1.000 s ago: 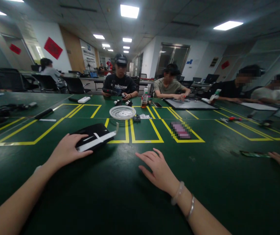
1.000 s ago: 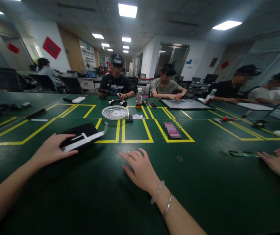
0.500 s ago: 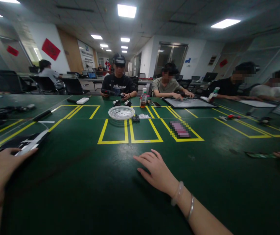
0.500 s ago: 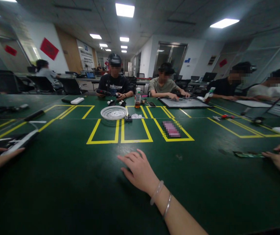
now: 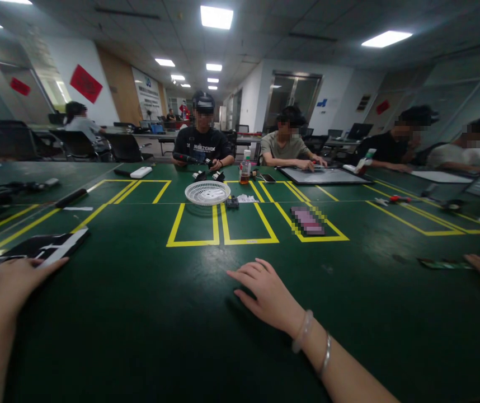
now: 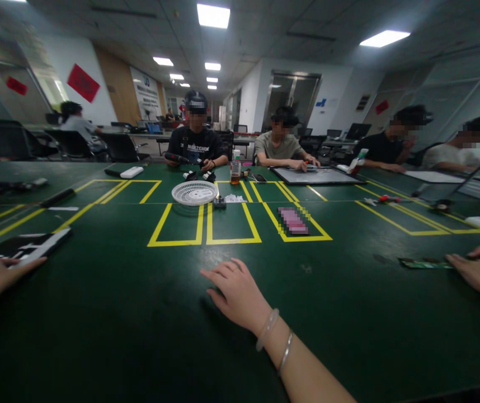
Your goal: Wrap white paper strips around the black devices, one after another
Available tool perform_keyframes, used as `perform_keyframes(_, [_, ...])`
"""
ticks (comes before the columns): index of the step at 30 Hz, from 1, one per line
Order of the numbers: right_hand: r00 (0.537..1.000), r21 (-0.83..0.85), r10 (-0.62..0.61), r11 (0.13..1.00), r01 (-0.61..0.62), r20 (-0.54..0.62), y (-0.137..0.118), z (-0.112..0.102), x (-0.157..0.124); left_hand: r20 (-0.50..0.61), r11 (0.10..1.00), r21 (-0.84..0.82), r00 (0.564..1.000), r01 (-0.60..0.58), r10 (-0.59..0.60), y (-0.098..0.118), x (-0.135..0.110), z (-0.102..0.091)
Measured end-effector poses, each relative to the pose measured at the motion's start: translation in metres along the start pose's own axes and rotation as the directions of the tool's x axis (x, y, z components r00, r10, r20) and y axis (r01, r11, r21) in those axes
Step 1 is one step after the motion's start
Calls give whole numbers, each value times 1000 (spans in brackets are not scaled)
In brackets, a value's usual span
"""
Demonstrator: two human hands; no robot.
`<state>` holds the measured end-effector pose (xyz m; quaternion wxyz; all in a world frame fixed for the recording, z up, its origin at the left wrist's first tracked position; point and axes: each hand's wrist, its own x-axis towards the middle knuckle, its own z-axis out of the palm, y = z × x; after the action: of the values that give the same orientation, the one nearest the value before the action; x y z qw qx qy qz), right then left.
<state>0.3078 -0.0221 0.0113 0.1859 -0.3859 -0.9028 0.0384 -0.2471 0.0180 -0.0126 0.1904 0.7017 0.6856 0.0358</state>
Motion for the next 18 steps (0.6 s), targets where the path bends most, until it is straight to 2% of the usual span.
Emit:
perform_keyframes(1, [1000,-1,0,1000,0,2,0,0,0,-77,984,29,982,177,-175,-12,3,4])
perform_keyframes(2, [1000,-1,0,1000,0,4,0,1,0,-170,934,38,923,356,-345,-23,4,6])
perform_keyframes(3, [1000,0,0,1000,0,5,1,1,0,-266,866,28,839,499,-475,-32,4,9])
perform_keyframes(4, [1000,2,1,1000,-1,6,1,2,0,-347,819,-1,768,573,-538,-39,5,11])
perform_keyframes(5, [1000,7,1,1000,-1,7,1,2,0,-420,805,-33,723,592,-549,-44,5,13])
perform_keyframes(6, [1000,12,1,1000,-1,8,2,2,0,-486,819,-62,700,570,-523,-49,7,16])
perform_keyframes(10, [1000,31,-1,1000,1,5,3,3,0,-649,901,-124,653,416,-391,-61,16,22])
perform_keyframes(12, [1000,30,-2,1000,2,4,3,3,0,-661,923,-135,661,361,-355,-58,19,21])
perform_keyframes(14, [1000,22,-7,1000,7,5,2,3,0,-620,935,-126,710,330,-334,-42,21,17])
perform_keyframes(16, [1000,15,-10,1000,10,6,1,2,0,-563,950,-101,770,297,-300,-12,22,10])
perform_keyframes(18, [1000,9,-11,1000,11,10,0,1,-1,-535,973,-55,817,223,-217,31,21,4])
